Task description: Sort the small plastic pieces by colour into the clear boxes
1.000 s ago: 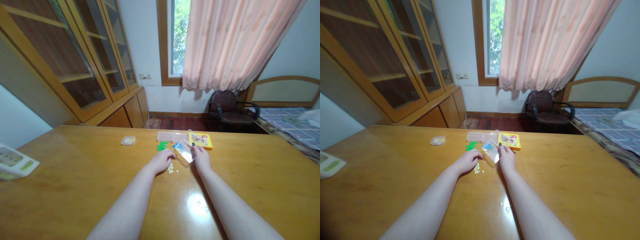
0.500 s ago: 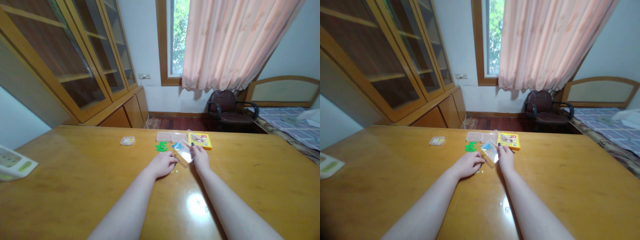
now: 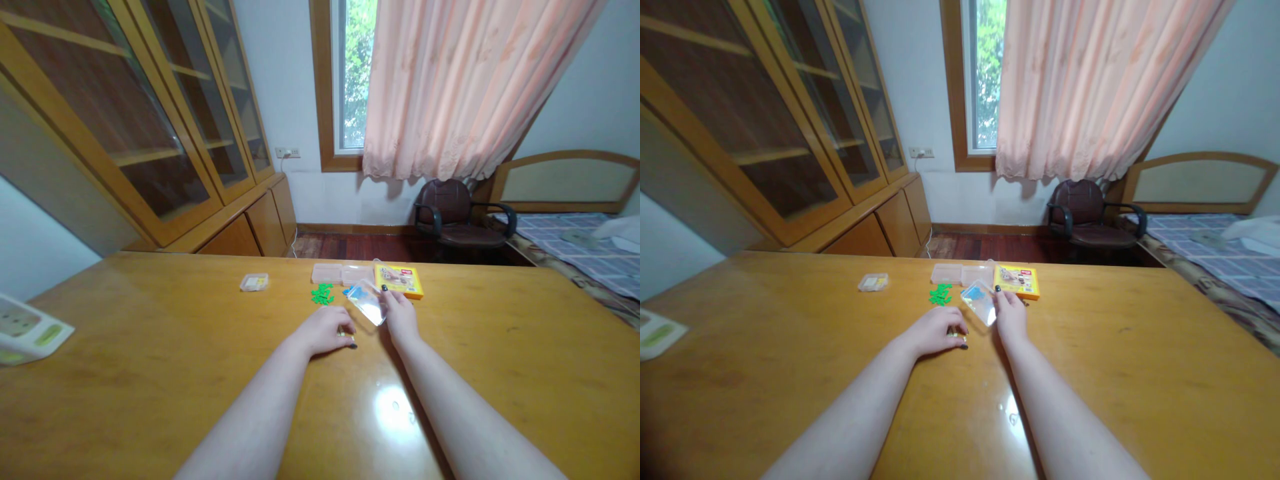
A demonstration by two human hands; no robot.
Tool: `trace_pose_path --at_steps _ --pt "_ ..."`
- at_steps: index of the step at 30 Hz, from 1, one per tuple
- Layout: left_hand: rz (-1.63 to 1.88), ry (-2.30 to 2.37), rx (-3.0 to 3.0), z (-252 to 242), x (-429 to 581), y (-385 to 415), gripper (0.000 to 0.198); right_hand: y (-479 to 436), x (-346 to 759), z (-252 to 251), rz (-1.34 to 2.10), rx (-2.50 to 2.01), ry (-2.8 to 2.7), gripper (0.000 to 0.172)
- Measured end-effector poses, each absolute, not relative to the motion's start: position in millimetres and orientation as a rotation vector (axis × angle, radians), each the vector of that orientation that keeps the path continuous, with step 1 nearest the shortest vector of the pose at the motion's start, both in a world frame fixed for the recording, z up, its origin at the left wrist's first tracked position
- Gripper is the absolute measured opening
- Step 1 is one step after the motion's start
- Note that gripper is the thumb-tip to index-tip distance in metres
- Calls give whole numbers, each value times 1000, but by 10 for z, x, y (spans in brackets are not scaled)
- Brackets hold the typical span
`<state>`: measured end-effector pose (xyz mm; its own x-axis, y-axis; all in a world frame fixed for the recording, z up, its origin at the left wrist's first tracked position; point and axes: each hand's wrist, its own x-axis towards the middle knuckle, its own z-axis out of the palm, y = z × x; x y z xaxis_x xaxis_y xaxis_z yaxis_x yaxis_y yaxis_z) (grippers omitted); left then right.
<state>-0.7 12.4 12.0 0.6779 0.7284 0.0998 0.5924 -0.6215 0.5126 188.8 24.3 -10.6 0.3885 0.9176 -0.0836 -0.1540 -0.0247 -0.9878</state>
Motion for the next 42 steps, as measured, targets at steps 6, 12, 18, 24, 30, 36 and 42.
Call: trace_pose_path --at_steps 6,12,18,24,30,36,42 --pt "440 1024 2453 104 -5 143 11 235 1890 -86 990 -1344 -818 41" --pt "433 1084 2503 92 34 136 9 212 1885 -54 975 -1351 -810 39" --pt "473 1179 2434 59 23 175 5 210 1885 -49 1004 -1318 -796 39" --pt "863 1317 2274 84 -59 220 11 237 1883 -116 1044 -1310 -810 40" --pt "910 1287 2420 88 -38 198 13 228 1885 -155 1031 -1335 -972 37" --pt "802 1324 2484 119 -16 161 17 215 1883 -129 1016 -1350 -981 33" --pt "529 1656 2487 225 -122 144 24 257 1913 -211 1034 -1364 -941 33"
